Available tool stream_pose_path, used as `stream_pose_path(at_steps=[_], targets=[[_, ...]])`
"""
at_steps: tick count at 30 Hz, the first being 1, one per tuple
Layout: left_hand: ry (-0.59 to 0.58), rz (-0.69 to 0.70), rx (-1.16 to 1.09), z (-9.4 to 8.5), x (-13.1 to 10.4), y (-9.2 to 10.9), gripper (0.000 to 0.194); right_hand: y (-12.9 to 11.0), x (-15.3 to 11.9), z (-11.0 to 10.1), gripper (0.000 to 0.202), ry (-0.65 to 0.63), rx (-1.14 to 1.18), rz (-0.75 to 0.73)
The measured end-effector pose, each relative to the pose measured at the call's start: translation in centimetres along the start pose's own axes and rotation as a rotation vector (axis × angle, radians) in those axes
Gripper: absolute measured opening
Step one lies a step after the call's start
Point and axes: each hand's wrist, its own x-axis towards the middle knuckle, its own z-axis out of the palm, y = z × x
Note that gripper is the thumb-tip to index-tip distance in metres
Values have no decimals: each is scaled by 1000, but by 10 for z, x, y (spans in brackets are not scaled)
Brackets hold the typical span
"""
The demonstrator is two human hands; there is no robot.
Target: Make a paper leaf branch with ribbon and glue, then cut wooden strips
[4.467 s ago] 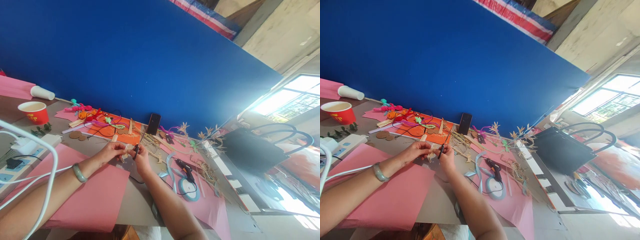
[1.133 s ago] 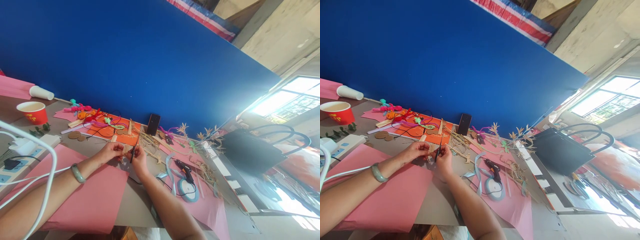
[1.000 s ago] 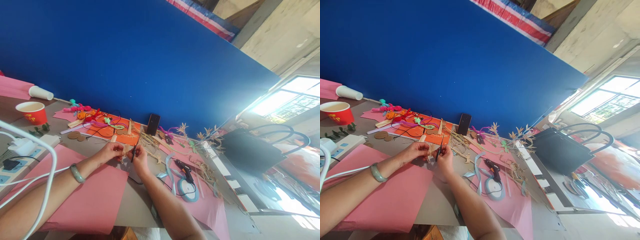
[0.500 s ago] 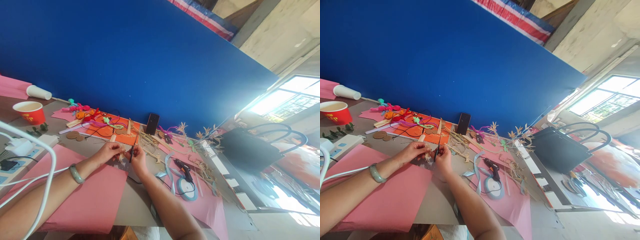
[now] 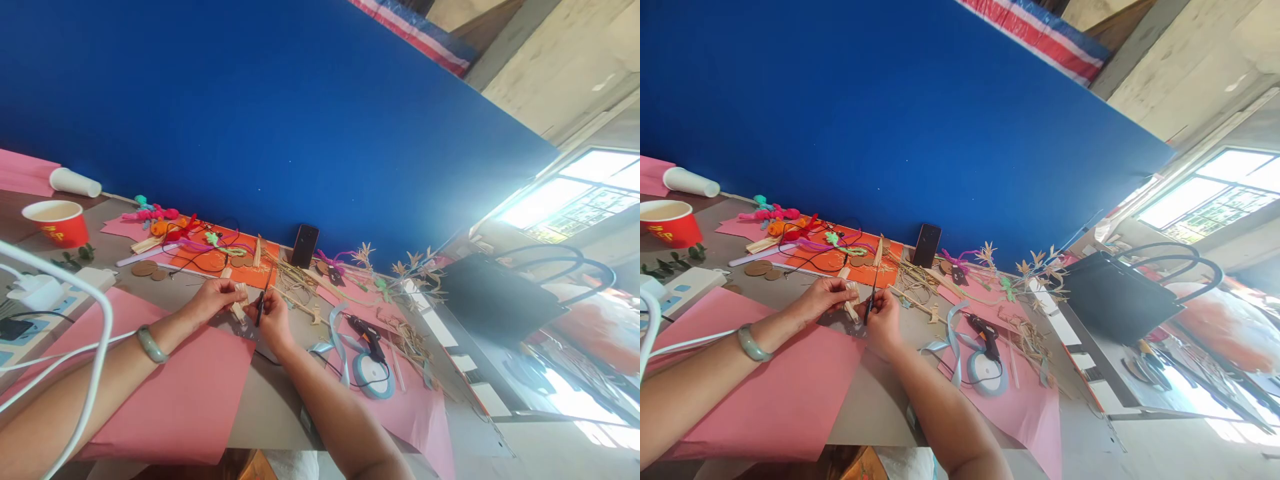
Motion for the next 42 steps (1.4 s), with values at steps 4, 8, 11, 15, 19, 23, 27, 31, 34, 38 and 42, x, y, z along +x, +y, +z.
stream_pose_path(at_steps=[4, 8, 11, 15, 19, 23, 27, 31, 34, 38, 42], targets=[[-18, 9, -5, 0, -2, 2, 35, 3, -1, -1, 40, 24, -34, -2], [-120, 29, 7, 0, -2, 2, 32, 2, -2, -1, 40, 18, -36, -4], [-149, 46, 20, -1, -1, 1, 32, 0, -3, -1, 41, 2, -26, 9], [-109, 35, 13, -1, -1, -1, 34, 0, -2, -1, 40, 19, -13, -3], [-71, 40, 19, 1, -4, -1, 37, 2, 0, -1, 40, 55, -17, -11], [-148, 40, 64, 3, -5, -3, 36, 3, 2, -2, 42, 52, 1, -25], [-113, 24, 28, 1, -2, -3, 34, 3, 1, -2, 44, 39, 9, -14], [-21, -29, -31, 2, -2, 1, 35, 4, 1, -3, 41, 29, -4, -35], [-25, -34, -66, 3, -3, 4, 35, 3, 2, -4, 37, 49, -27, -48], [-129, -7, -79, 5, -4, 3, 35, -1, 4, -6, 35, 86, -43, -75], [-114, 1, -121, 6, -4, 1, 35, -5, 6, -7, 35, 79, -53, -88]])
